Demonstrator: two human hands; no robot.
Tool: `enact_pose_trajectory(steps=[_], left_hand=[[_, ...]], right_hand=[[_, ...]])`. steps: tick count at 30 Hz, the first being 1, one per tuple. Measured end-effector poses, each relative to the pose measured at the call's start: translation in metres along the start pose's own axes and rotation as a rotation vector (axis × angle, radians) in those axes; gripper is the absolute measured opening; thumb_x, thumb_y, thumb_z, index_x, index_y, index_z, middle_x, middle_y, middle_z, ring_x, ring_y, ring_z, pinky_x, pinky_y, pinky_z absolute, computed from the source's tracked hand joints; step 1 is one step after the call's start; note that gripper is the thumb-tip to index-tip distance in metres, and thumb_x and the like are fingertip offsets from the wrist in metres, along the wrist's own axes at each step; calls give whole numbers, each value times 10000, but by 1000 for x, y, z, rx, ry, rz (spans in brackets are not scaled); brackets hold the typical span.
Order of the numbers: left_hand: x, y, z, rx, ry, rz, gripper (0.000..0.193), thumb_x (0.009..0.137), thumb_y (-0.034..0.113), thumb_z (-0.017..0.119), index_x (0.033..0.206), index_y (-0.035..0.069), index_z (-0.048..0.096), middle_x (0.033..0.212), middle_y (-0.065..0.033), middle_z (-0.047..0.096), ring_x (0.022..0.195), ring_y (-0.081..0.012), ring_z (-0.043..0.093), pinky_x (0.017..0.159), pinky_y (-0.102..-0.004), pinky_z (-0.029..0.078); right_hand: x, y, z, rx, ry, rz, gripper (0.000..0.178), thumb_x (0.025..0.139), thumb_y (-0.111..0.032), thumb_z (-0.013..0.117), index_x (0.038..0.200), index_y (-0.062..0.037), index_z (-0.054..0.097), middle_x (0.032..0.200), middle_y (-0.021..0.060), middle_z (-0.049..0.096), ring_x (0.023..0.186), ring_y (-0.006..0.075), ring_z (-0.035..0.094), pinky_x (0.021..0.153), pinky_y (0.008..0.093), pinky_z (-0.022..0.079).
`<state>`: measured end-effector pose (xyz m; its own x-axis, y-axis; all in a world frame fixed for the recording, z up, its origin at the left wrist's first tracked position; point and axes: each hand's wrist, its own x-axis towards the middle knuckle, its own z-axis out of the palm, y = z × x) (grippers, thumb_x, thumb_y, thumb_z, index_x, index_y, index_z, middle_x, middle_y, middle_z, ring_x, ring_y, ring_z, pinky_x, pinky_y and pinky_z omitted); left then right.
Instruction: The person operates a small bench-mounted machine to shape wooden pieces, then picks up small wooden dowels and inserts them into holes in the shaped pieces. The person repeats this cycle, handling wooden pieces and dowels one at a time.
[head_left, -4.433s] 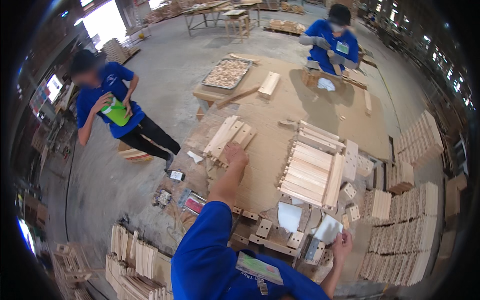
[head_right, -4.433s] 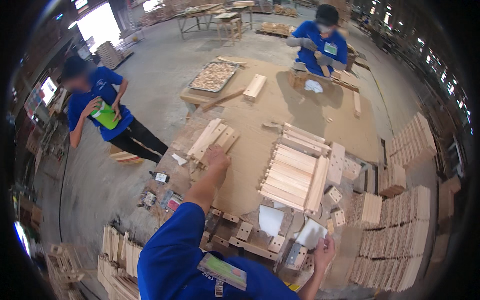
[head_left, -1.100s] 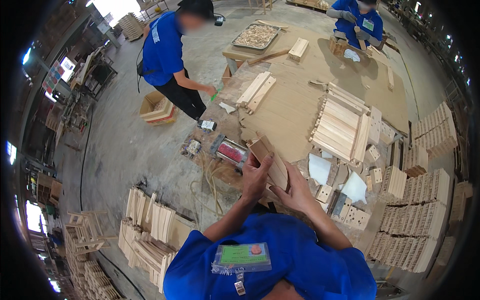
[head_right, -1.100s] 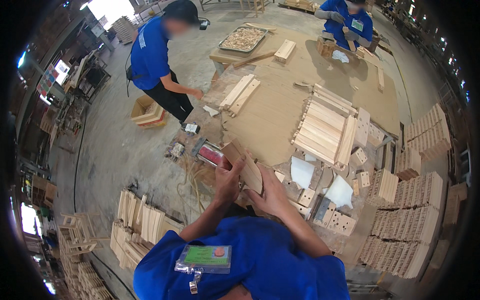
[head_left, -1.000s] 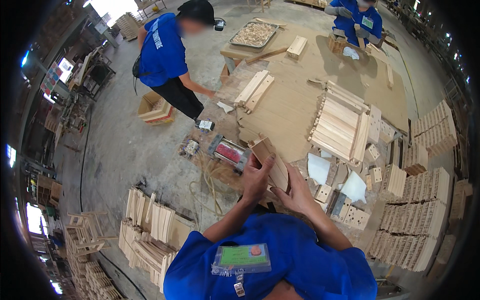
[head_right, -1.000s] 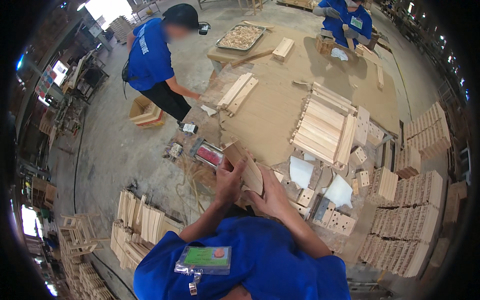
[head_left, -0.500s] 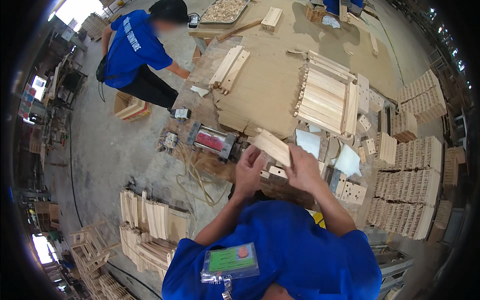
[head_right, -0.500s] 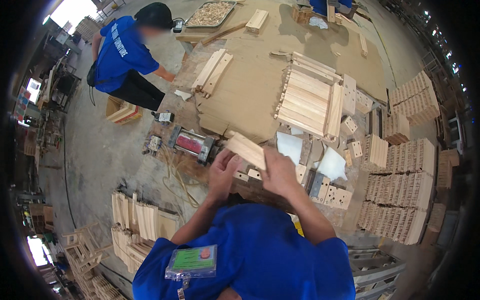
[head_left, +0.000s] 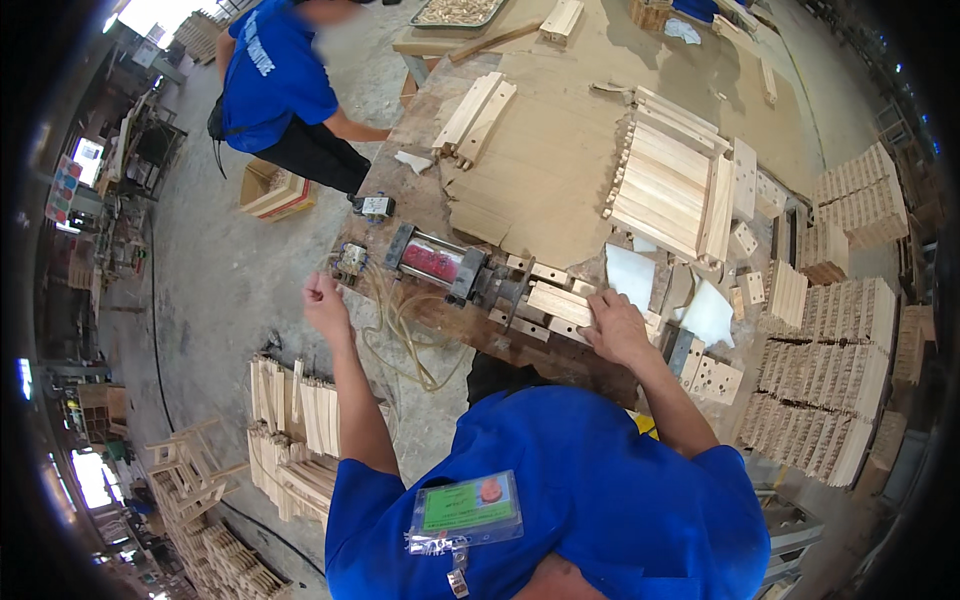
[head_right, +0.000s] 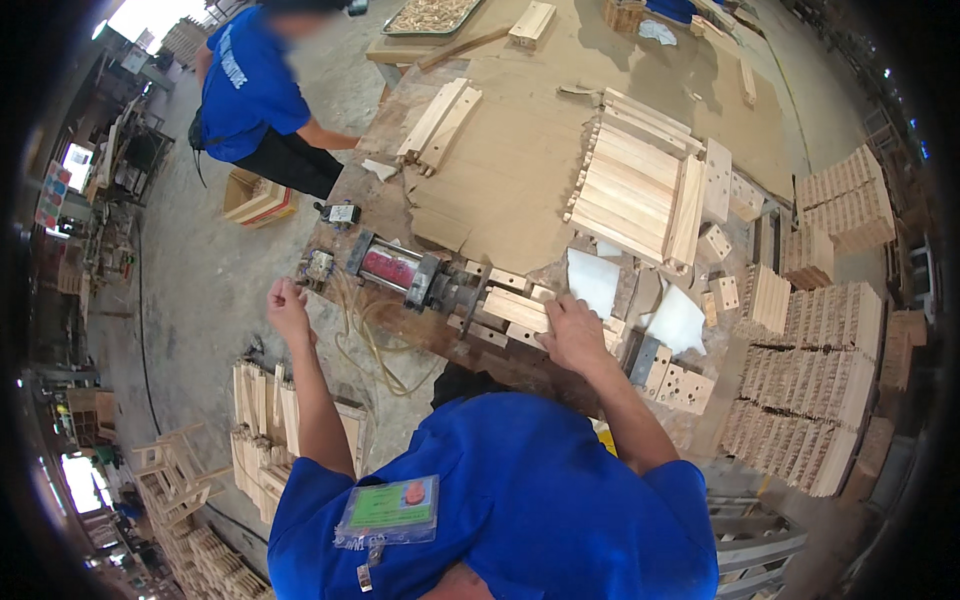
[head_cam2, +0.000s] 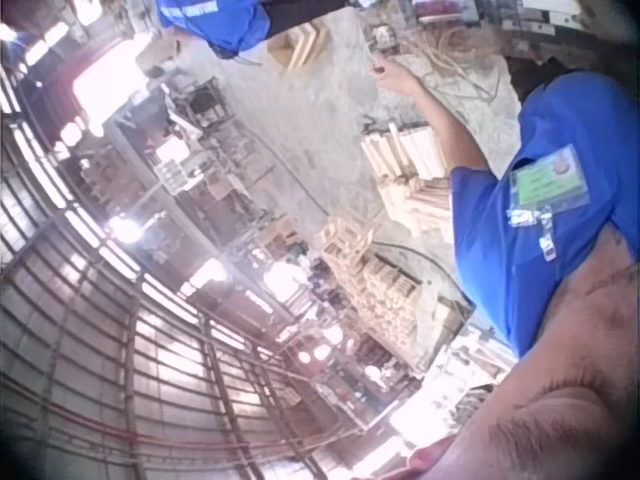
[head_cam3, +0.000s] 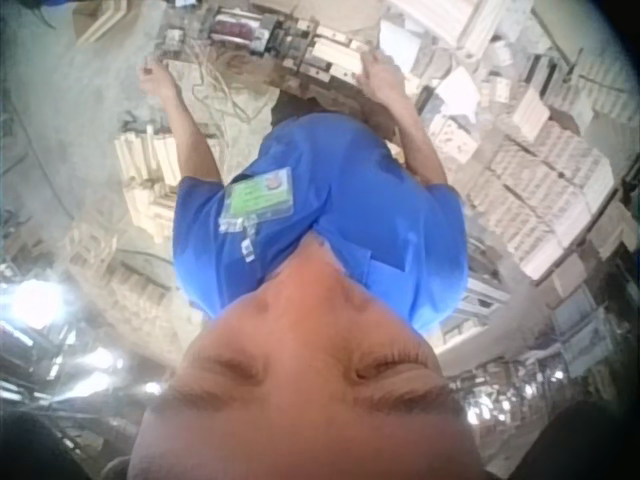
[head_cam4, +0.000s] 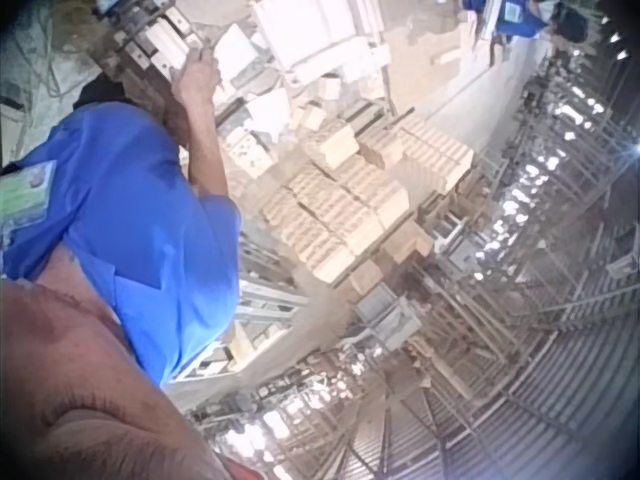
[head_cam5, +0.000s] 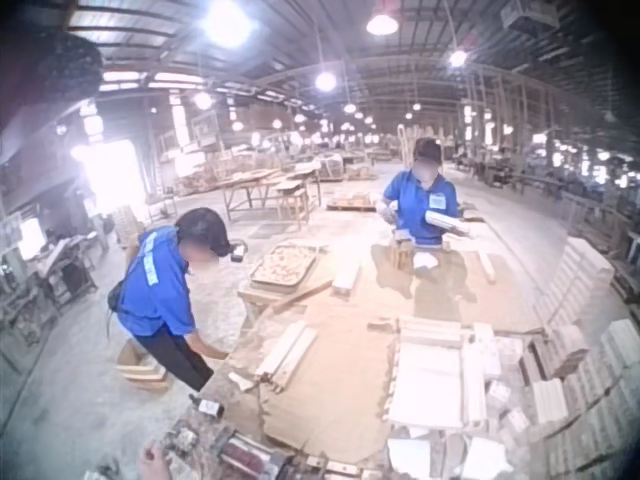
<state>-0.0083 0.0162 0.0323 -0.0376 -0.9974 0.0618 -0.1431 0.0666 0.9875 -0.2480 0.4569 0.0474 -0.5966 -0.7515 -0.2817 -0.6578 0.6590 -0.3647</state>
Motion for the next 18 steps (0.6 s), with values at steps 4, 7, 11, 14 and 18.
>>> enact_pose_trajectory(steps=[4,7,11,14,18], left_hand=[[27,-11,-10,691,58,172,529,976,398,718,1290,-26,683,1010,-151,751,908,-274,726,820,-422,573],[36,-19,-13,909,14,170,578,984,477,659,1276,-20,706,1052,-225,770,975,-379,744,849,-490,560],[34,-26,6,797,-40,181,515,992,451,643,1117,-32,768,937,-270,757,917,-454,736,821,-516,559],[33,-29,13,840,7,235,461,996,402,635,1042,-36,771,897,-283,745,873,-480,724,784,-538,558],[30,-35,22,1066,59,306,385,998,344,631,978,-23,746,885,-286,735,844,-484,717,741,-565,550]], right_hand=[[-9,10,-3,35,25,28,597,829,-327,849,1334,-90,636,1225,141,611,1176,352,572,1001,488,471],[-18,24,-5,55,28,33,608,814,-331,858,1337,-110,639,1224,139,612,1166,355,580,984,490,472],[-28,32,-1,22,16,66,666,798,-340,872,1362,-91,620,1261,148,605,1177,364,584,987,498,469],[-29,27,16,26,132,76,767,813,-396,856,1424,-37,563,1335,177,584,1237,374,559,1043,500,441],[-18,8,32,-46,305,40,894,858,-540,775,1503,-1,470,1448,209,531,1323,391,491,1136,537,356]])
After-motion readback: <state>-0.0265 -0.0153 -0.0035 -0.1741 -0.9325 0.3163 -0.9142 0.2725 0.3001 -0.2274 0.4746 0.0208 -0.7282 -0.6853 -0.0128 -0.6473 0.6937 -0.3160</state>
